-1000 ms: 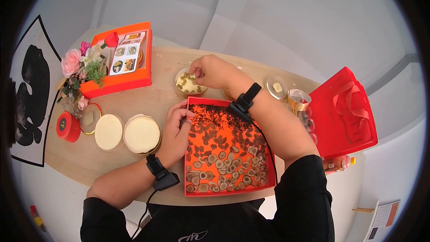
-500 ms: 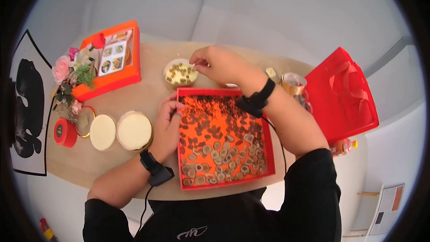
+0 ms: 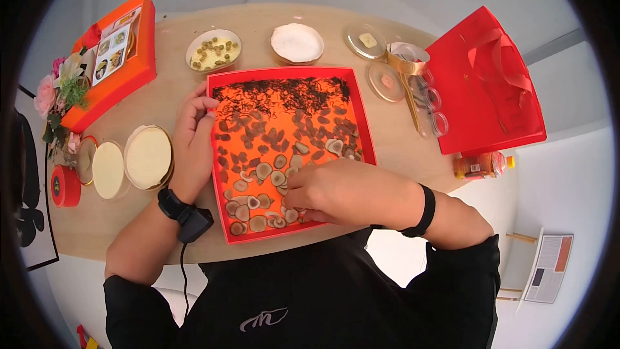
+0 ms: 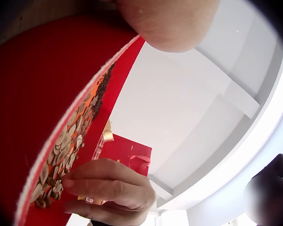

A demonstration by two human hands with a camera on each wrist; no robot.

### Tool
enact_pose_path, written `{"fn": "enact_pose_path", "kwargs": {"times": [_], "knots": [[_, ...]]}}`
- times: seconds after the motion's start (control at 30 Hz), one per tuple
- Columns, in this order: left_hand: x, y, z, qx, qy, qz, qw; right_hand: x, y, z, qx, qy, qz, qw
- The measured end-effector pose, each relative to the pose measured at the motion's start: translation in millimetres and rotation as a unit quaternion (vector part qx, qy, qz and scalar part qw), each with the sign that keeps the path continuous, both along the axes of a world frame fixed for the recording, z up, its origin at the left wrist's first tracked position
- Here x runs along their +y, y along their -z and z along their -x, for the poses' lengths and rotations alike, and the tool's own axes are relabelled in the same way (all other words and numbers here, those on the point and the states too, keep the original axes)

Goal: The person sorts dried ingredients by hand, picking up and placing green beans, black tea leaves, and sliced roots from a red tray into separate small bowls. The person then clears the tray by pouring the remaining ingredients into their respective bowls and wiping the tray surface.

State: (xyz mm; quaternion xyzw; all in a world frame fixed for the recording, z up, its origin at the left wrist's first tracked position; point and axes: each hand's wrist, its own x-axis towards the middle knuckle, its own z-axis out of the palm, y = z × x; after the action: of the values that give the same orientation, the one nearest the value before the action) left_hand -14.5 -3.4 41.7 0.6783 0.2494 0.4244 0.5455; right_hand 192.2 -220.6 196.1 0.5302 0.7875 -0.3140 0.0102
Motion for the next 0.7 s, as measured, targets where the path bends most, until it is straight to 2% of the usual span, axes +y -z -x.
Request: {"fn": "enact_pose_path", "kwargs": {"times": [0.03, 0.1, 0.23, 0.53, 0.6, 0.7], "knots": [[0, -1, 0, 0.005, 0.001, -0.001, 1.0, -5, 6, 0, 0.0, 0.004, 0.0, 1.0], [2, 3, 1, -0.005, 0.011, 0.002, 1.0, -10, 14, 1, 0.021, 0.002, -0.069, 0.997], [2, 3, 0, -0.005, 0.01, 0.016, 1.0, -12, 21, 4, 0.018, 0.01, -0.075, 0.997], [0, 0, 2, -0.002, 0.013, 0.039, 0.999, -14, 13, 3, 0.039, 0.02, -0.043, 0.998], [1, 1, 2, -0.007, 0.021, 0.05, 0.999, -14, 9, -1, 0.033, -0.031, -0.008, 0.999], [1, 1, 2, 0.011, 0.011, 0.024, 1.0, -12, 5, -2, 0.028, -0.047, 0.01, 0.998]]}}
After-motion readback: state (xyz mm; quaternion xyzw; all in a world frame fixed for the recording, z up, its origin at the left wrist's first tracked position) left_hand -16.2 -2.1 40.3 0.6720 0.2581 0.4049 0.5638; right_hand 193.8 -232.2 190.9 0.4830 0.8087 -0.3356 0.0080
